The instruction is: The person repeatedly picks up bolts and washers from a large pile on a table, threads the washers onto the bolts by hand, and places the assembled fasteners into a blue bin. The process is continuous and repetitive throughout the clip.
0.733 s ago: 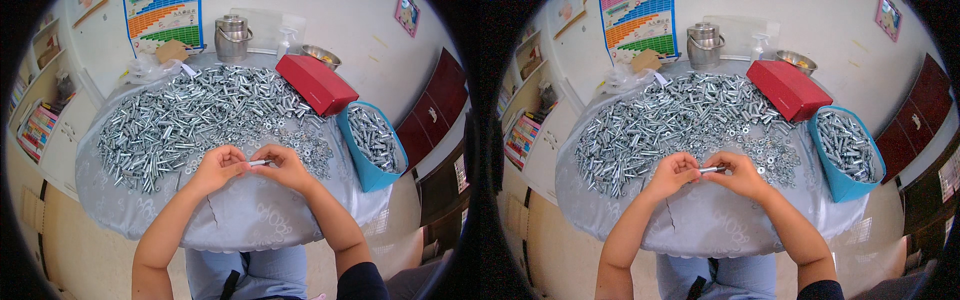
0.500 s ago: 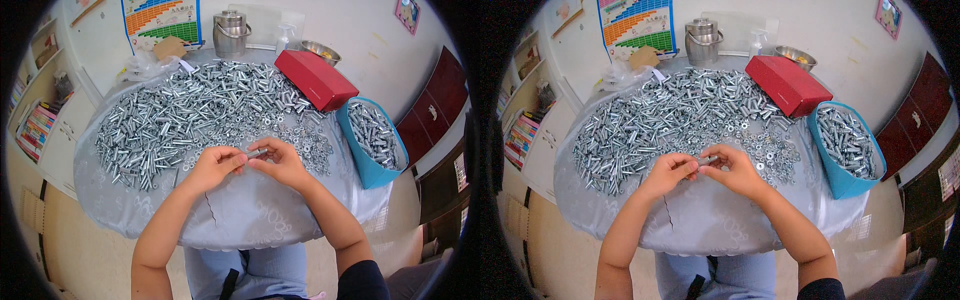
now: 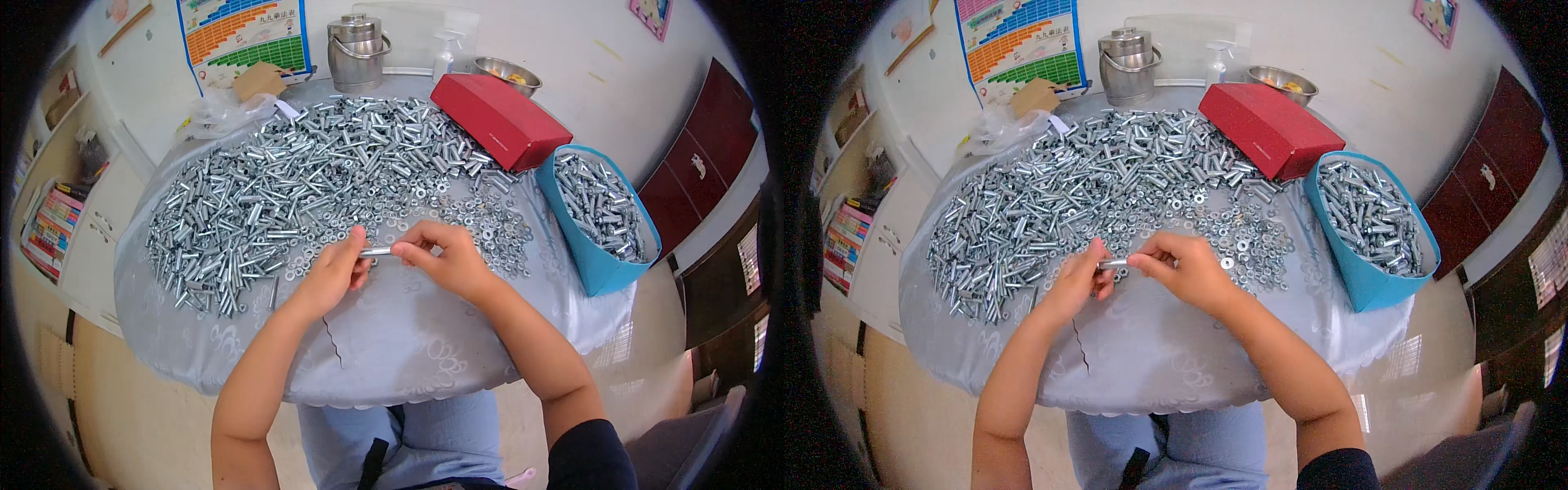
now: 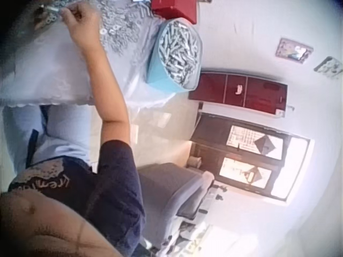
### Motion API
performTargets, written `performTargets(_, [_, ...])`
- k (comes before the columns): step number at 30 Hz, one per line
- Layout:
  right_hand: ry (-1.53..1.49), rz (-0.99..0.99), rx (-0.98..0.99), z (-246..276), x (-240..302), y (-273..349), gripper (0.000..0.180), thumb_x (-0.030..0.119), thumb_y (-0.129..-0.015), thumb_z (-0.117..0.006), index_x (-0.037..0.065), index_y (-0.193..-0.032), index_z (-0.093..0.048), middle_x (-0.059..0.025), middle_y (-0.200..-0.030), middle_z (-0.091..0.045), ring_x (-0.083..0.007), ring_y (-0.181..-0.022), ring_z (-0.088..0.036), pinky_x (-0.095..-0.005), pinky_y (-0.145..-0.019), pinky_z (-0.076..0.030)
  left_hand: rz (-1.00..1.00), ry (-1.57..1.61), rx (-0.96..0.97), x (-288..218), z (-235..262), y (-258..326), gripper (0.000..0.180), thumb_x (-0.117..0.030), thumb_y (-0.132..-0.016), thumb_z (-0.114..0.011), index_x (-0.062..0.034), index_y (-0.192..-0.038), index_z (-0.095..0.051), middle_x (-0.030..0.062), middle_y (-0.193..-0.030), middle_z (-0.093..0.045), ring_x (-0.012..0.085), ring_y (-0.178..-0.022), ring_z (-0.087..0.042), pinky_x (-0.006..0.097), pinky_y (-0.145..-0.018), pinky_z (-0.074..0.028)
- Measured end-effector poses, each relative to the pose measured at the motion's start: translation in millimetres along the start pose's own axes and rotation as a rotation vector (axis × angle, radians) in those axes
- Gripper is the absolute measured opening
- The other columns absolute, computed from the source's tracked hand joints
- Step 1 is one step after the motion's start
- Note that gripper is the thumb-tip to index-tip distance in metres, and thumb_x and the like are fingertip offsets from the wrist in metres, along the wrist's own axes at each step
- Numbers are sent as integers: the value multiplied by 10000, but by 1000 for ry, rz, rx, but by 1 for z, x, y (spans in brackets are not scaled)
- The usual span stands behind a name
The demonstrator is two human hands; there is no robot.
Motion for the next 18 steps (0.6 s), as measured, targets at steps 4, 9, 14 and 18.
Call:
performTargets(4, [-4, 9, -1, 3, 6, 1, 167, 179, -791, -656, 17, -784, -617, -31, -647, -592, -77, -589, -521, -230, -541, -418, -34, -98, 44, -10, -14, 2, 480, -481, -900, -405, -85, -630, -411, -35, -544, -368, 66, -473, -330, 218, -440, -270])
performTargets(9, [193, 110, -140, 39, 18, -3, 152, 163, -770, -659, 20, -807, -626, -57, -729, -610, -135, -630, -545, -267, -582, -437, -1, 62, -31, -3, 0, 2, 533, -532, -891, -368, -121, -555, -335, -18, -519, -362, 82, -454, -307, 232, -452, -265])
performTargets(14, [527, 5, -279, 84, -2, -5, 133, 142, -741, -653, 43, -830, -642, -98, -804, -602, -237, -716, -560, -317, -665, -455, 37, 183, -103, -5, 3, 1, 520, -532, -883, -393, -146, -558, -268, -35, -516, -282, 92, -450, -297, 241, -451, -269])
performTargets(18, [684, 163, -160, 60, -10, -1, 143, 141, -722, -658, 69, -845, -651, -108, -871, -581, -281, -842, -527, -355, -767, -434, 50, 155, -101, -5, 2, 0, 512, -527, -880, -407, -149, -567, -262, -39, -520, -265, 92, -451, -305, 241, -450, -273])
Point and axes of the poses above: each hand's wrist, its own y-axis away from the middle knuckle, its own z-axis out of the back of the hand, x = y × z, the point moved 8 cm from there along -y, towards the middle knuckle
